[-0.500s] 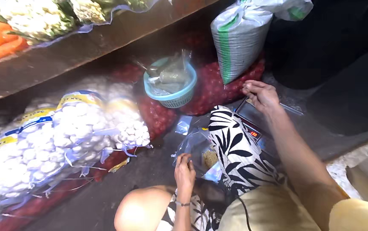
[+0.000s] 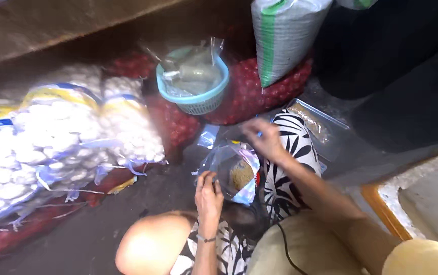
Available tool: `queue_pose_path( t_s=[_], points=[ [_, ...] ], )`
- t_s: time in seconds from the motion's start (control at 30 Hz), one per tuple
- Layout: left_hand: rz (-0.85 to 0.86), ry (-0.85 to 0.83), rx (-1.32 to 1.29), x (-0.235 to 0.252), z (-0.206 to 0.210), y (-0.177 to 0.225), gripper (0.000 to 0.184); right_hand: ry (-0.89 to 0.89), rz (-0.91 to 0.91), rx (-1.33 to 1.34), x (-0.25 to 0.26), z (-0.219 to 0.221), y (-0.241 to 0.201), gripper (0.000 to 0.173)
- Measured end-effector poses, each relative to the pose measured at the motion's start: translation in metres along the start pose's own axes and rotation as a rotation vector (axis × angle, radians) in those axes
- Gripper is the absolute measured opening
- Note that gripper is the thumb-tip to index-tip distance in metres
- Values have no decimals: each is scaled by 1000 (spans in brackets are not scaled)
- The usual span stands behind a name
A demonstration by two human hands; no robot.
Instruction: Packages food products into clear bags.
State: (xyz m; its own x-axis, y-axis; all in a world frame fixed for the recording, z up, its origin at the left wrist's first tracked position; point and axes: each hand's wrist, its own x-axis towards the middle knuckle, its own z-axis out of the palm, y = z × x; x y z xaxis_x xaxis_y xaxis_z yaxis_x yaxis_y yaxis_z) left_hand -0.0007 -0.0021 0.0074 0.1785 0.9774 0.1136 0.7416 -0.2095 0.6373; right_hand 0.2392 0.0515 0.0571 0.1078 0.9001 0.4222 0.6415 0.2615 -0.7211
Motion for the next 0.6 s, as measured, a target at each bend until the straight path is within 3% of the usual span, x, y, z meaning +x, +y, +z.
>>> queue_pose_path(
  t_s=[0.1, 0.2, 0.27, 0.37, 0.47, 0.6],
  points=[
    [17, -3, -24, 1, 0, 4, 22, 541, 88, 171, 41, -69, 59, 24],
    [5, -41, -31, 2, 1, 6, 22, 851, 564, 154, 42, -128, 160, 32],
    [3, -42, -21, 5, 1, 4, 22, 808, 963, -138, 4, -151, 212, 40],
    [-38, -53, 1, 4, 5, -1, 22, 587, 1311, -550, -71, -162, 255, 50],
    [-36, -59, 30, 4, 9, -3, 22, 566, 1449, -587, -112, -139, 267, 54],
    [-60, -127, 67, 3, 12, -3, 22, 295, 1454, -576, -123, -115, 273, 65]
  ],
)
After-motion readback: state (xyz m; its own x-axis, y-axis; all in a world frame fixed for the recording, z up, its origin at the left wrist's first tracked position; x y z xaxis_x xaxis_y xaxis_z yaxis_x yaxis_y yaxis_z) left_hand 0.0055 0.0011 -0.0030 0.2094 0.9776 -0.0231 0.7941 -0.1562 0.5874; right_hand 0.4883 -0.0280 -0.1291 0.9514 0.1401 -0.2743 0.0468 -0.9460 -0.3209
